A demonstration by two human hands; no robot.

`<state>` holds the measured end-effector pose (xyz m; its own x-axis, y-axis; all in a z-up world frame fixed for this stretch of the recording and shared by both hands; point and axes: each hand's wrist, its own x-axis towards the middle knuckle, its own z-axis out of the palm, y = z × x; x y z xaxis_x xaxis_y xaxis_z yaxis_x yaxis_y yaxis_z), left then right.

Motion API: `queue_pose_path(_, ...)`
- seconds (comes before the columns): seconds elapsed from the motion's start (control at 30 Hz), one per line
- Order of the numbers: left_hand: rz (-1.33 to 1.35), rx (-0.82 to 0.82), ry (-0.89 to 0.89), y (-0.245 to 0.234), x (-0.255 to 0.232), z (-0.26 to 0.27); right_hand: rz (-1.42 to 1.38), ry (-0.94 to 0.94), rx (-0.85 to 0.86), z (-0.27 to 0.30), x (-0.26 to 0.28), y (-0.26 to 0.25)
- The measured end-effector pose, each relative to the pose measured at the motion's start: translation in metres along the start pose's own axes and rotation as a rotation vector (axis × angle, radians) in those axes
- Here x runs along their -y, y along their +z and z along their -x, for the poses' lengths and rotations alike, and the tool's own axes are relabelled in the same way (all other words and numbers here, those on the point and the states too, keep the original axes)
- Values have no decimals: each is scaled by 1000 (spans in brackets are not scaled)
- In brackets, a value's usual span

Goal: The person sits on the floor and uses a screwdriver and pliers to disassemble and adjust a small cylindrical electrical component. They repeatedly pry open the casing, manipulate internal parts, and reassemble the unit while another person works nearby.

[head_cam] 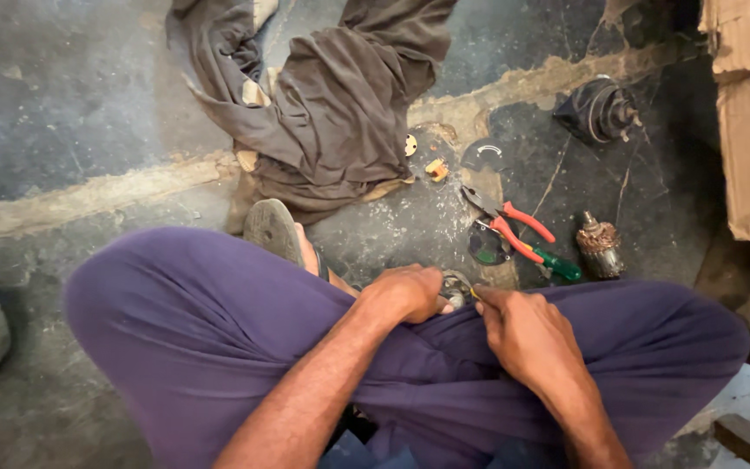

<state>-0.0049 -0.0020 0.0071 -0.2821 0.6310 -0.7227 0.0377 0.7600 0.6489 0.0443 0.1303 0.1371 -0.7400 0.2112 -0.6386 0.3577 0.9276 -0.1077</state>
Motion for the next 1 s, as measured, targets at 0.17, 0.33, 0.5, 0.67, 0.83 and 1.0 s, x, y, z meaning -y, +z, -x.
queue_pose_path(0.17, 1, -16, 1, 2, 0, -2, 63, -68, -77, 3, -5, 10)
queue_pose_path(0.33, 5, -40, 2, 5, 2, -5, 127, -69, -84, 3, -6, 23)
queue_pose_path(0.5, -22, -65, 25, 10, 3, -9, 151, -44, -118, 7, -10, 38)
queue_pose_path(0.67, -51, -36, 15, 13, 5, -14, 191, -6, -156, 19, -11, 54)
queue_pose_path(0.83, -79, -56, 58, 13, 2, -6, 134, -54, -200, 21, -13, 34)
queue_pose_path(1.0, -60, -145, 52, 20, 7, -1, -101, -62, -140, 23, -23, 15)
